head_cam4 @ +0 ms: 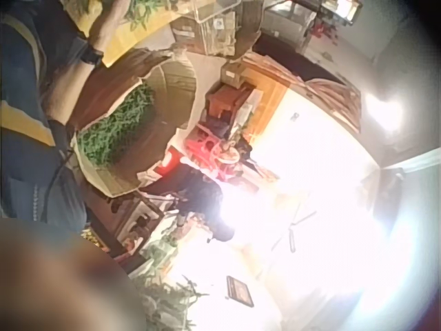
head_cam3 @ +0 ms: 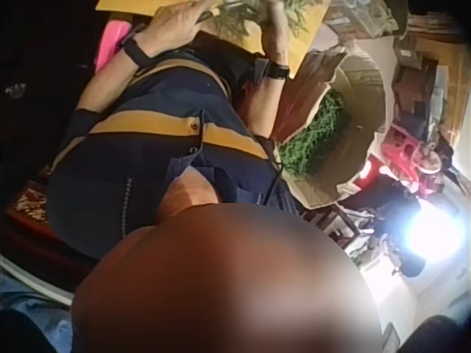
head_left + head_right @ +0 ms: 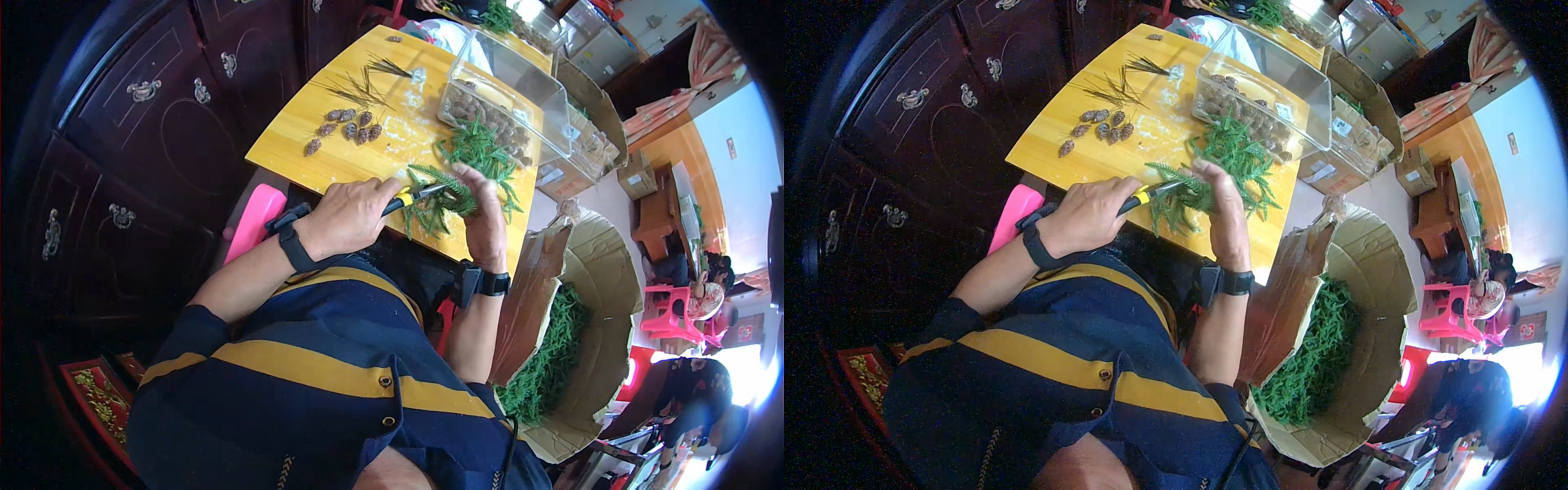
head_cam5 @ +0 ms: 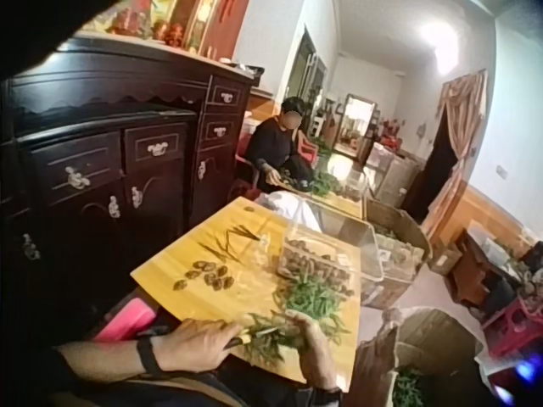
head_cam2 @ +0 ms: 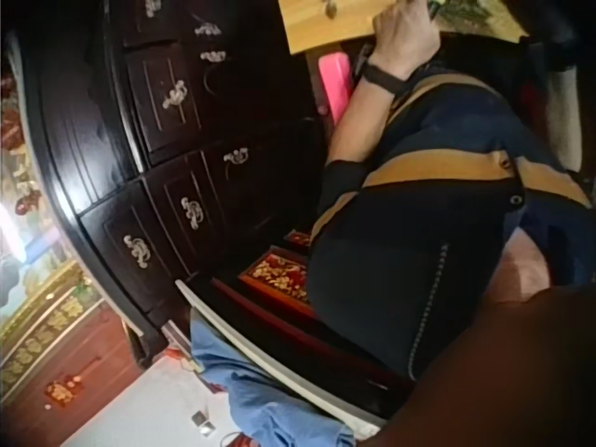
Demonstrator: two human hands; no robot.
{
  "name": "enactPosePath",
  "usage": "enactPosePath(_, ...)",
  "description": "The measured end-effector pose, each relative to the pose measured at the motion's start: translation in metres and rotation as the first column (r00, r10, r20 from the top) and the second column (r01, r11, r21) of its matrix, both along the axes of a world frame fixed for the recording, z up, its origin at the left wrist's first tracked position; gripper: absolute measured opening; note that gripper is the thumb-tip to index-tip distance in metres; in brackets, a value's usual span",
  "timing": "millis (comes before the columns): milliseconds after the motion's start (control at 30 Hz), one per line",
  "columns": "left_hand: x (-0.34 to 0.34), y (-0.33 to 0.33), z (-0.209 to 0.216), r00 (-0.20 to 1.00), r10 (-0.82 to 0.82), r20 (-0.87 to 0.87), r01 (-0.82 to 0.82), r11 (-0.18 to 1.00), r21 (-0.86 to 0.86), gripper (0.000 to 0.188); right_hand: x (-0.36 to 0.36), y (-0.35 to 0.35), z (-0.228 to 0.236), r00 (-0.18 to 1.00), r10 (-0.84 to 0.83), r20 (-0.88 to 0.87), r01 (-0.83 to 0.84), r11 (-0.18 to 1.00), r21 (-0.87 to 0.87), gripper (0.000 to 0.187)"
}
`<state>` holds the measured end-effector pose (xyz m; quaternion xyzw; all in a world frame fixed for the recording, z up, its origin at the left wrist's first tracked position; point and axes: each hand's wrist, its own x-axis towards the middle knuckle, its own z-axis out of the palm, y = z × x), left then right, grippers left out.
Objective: Trimming green stems and sorting them into a plastic container.
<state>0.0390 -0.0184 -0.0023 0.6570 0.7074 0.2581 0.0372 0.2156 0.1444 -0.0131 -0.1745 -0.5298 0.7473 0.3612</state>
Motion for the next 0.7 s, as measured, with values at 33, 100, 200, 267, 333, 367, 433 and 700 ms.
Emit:
enactPosePath(33,0.001,0.000,0.001,1.000,-0.002,-0.001,0.002,1.000,-0.002,0.035,0.002,0.002,-0.003,1.000,-0.002,-0.001,0.002,1.000,-0.002,0.040)
enactPosePath(100,0.002,0.000,0.002,0.999,0.011,-0.030,-0.013,0.999,-0.050,0.040,0.006,0.007,-0.011,0.988,0.021,0.155,-0.027,0.999,0.035,0.037)
enactPosePath(200,0.003,-0.001,-0.001,0.999,0.010,-0.050,-0.011,1.000,-0.029,0.038,0.010,0.009,-0.013,0.973,0.053,0.226,-0.056,0.998,0.004,0.035)
enactPosePath(267,0.004,-0.002,-0.004,0.998,-0.002,-0.065,0.006,0.998,0.065,0.030,0.012,0.011,-0.015,0.973,0.099,0.207,-0.083,0.993,-0.085,0.032)
enactPosePath(333,0.004,-0.001,-0.003,0.997,-0.011,-0.071,0.015,0.998,0.065,0.030,0.015,0.011,-0.017,0.976,0.143,0.163,-0.120,0.982,-0.144,0.034)
enactPosePath(367,0.004,-0.001,-0.002,0.997,-0.014,-0.076,0.020,0.998,0.067,0.030,0.016,0.011,-0.018,0.975,0.188,0.118,-0.163,0.966,-0.199,0.037)
enactPosePath(433,0.005,-0.001,0.000,0.996,-0.023,-0.083,0.028,0.997,0.068,0.031,0.017,0.012,-0.020,0.972,0.227,0.068,-0.203,0.946,-0.252,0.039)
enactPosePath(700,0.004,-0.004,-0.006,0.998,-0.035,-0.061,0.037,0.999,0.035,0.033,0.014,0.006,0.004,0.969,-0.042,0.243,-0.014,0.974,0.226,0.043)
